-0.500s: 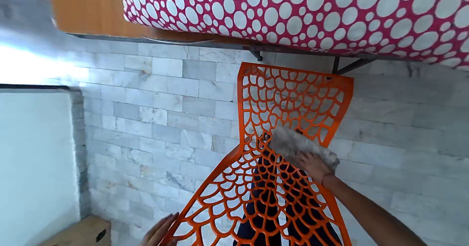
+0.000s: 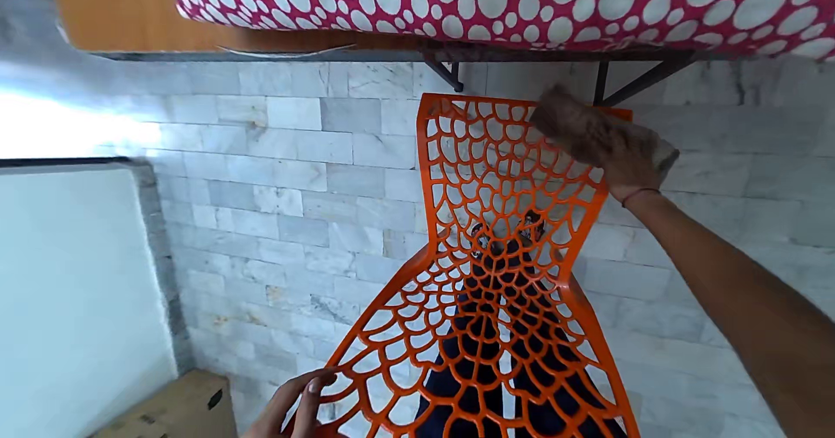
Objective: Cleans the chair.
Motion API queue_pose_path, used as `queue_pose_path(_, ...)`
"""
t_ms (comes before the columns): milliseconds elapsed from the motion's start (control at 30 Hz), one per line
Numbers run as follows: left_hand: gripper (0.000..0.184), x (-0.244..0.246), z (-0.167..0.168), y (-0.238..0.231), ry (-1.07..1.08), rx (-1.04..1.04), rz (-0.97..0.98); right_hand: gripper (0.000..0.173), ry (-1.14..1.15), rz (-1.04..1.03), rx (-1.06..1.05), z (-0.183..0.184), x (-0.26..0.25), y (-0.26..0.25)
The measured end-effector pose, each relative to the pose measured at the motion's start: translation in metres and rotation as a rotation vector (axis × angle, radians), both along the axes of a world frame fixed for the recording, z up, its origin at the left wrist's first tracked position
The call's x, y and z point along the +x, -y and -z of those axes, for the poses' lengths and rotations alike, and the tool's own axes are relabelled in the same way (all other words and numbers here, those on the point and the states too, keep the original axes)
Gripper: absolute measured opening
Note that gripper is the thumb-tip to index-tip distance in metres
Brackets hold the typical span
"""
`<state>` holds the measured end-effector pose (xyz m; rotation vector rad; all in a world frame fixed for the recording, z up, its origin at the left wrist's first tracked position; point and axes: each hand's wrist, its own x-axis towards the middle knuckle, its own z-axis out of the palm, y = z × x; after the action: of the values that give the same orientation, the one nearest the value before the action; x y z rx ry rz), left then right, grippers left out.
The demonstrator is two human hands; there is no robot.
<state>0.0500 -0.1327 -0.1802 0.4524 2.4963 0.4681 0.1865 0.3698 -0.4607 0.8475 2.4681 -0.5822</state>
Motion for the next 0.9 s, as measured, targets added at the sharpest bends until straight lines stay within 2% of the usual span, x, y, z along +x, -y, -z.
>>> queue_pose_path(100,0.041,0.001,-0.002,0.001,-0.002,0.015,-0.007,0.078,-0.018,0.105,0.064,0.01,-0.002,0.034)
queue_pose_path(167,0.042,0.001,0.0,0.002,-0.004,0.055,-0.017,0.071,-0.039,0.063,0.065,0.017,0.01,0.067)
queue_pose_path(433,0.038,0.006,-0.001,-0.004,0.003,0.137,-0.08,0.084,0.364,-0.277,-0.427,0.015,0.076,0.187)
queue_pose_path(533,0.045,0.006,0.004,-0.001,-0.009,0.224,-0.055,0.078,0.538,-0.259,-0.568,0.0,0.09,0.216)
queue_pose_path(700,0.053,0.008,0.009,0.005,-0.049,0.343,-0.057,0.067,0.655,-0.114,-0.755,-0.024,0.039,0.261)
queue_pose_path(800,0.052,0.009,0.011,0.005,-0.062,0.352,-0.054,0.073,0.534,-0.068,-0.895,-0.052,-0.025,0.306)
queue_pose_path(900,0.051,0.009,0.013,0.007,-0.077,0.379,-0.043,0.076,0.269,0.058,-1.076,-0.071,-0.087,0.342)
